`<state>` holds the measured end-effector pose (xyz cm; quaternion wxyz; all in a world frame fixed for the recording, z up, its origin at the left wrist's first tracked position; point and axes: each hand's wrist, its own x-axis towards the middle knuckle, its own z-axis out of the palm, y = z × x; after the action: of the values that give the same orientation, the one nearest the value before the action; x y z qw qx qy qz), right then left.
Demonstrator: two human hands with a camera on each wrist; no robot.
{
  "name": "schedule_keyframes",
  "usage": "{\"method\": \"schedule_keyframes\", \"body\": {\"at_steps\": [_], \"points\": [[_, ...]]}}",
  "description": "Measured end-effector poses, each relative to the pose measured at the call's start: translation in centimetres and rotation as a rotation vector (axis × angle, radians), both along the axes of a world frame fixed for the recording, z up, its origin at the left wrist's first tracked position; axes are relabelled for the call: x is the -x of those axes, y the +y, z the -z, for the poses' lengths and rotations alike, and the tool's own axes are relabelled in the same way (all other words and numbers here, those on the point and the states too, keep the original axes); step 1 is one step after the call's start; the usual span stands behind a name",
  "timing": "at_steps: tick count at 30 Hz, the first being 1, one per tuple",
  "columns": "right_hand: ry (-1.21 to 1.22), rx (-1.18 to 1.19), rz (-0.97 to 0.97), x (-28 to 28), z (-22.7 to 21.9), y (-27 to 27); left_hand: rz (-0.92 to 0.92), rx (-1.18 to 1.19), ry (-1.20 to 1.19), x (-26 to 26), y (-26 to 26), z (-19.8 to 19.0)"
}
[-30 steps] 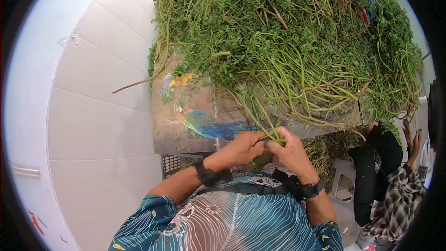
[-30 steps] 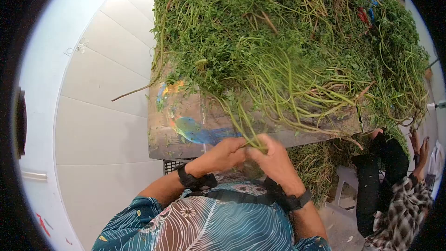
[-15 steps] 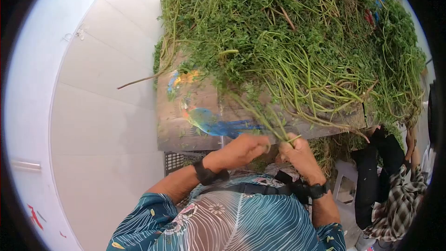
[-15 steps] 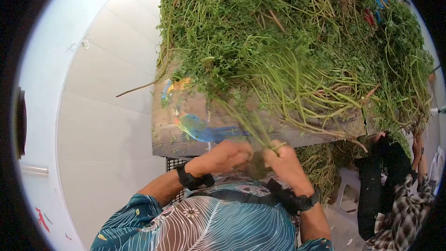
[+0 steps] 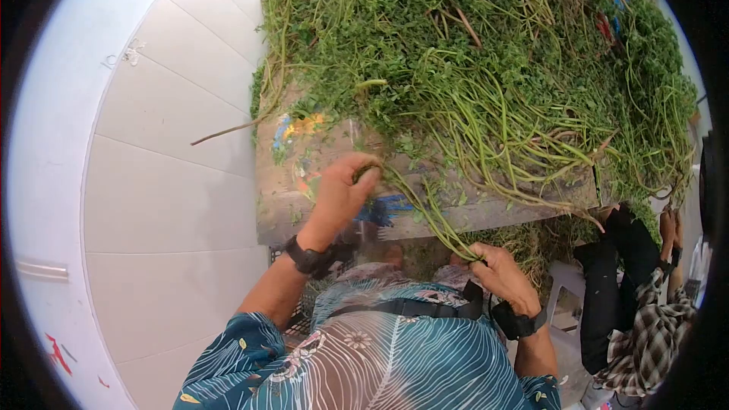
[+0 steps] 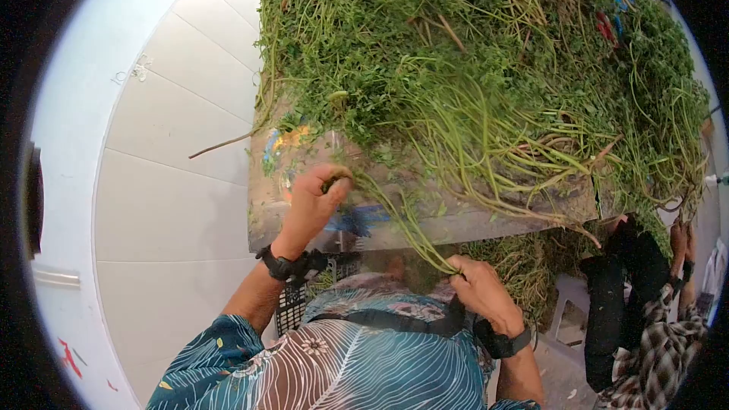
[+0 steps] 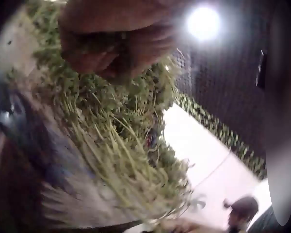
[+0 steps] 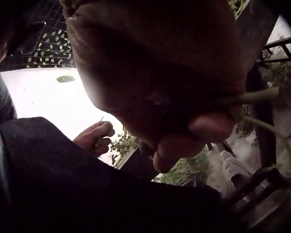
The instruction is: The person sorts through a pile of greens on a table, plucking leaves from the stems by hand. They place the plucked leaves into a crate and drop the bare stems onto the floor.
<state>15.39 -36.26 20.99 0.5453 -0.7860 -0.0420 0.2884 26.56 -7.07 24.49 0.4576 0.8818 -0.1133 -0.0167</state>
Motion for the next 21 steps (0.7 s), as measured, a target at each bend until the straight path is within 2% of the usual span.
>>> {"method": "schedule_keyframes", "body": {"at_steps": [3,6,9,12,18,21], "points": [[-0.05,0.017,-0.004,0.2,0.5,-0.4,0.188,-0.244,-0.313,-0.6,-1.2,-0.1],[-0.051,-0.011,0.022,0.1,-0.1,-0.5,0.23,-0.255,-0.191,-0.8,-1.8,0.4],[-0.015,-0.017,0.079,0.0,-0.9,-0.4,0.285,-0.413,-0.1,-0.6,-1.3,1.4],[-0.033,0.019,0.064,0.0,-0.6,-0.8,0.221,-0.41,-0.094,-0.2,-0.7,1.5],[0.037,-0.019,0.111,-0.5,-1.8,-0.9,0.176,-0.645,-0.117,-0.5,0.5,1.3],[-0.034,-0.077,0.104,-0.8,-1.5,-1.0,0.161,-0.686,-0.117,-0.3,0.6,1.3]]}}
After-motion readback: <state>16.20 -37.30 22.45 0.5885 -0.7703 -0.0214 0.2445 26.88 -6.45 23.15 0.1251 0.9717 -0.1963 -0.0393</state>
